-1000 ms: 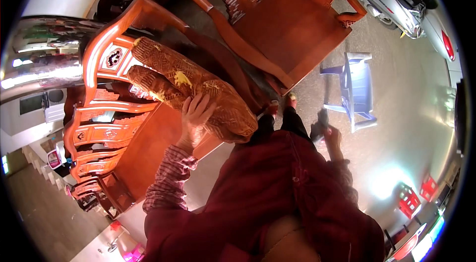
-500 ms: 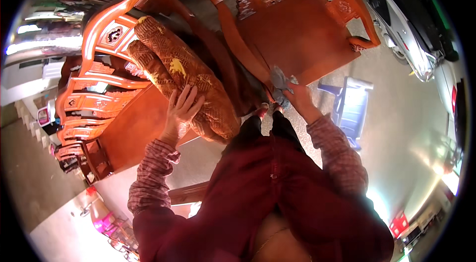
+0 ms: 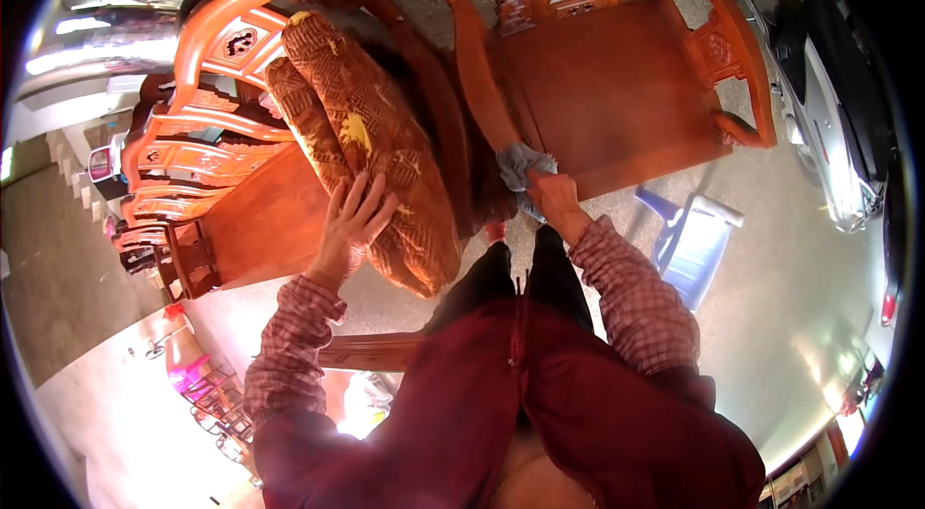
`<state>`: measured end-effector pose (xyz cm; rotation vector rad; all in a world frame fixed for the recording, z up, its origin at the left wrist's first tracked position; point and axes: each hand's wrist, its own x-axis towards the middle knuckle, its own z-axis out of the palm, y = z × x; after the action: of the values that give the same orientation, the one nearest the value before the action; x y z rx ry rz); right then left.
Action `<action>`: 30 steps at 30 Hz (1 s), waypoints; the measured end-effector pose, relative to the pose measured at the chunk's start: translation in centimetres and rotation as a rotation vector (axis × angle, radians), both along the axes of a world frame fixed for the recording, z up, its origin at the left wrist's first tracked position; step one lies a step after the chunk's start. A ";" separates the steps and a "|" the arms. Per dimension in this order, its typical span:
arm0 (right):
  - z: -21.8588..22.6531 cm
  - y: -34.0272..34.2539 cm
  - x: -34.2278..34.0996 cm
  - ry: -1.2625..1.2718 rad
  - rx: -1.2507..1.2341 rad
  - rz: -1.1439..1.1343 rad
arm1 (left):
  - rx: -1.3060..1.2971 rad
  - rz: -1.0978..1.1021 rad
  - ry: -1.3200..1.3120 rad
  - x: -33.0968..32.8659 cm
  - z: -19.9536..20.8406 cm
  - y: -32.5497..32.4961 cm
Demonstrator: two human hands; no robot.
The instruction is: The person wipes a wooden bench and a chair with a cloth, moves cushions, and shifts a small plastic stool.
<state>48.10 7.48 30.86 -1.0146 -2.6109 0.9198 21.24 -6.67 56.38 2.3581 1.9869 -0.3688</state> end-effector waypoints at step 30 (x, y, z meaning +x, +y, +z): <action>-2.4 28.2 -27.8 -0.165 0.282 -0.126 | 0.185 0.023 -0.155 -2.8 -2.8 -1.6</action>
<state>20.26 35.64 28.48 -1.2021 -2.6698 0.4396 18.45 -8.30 53.54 2.3802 2.0546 0.0002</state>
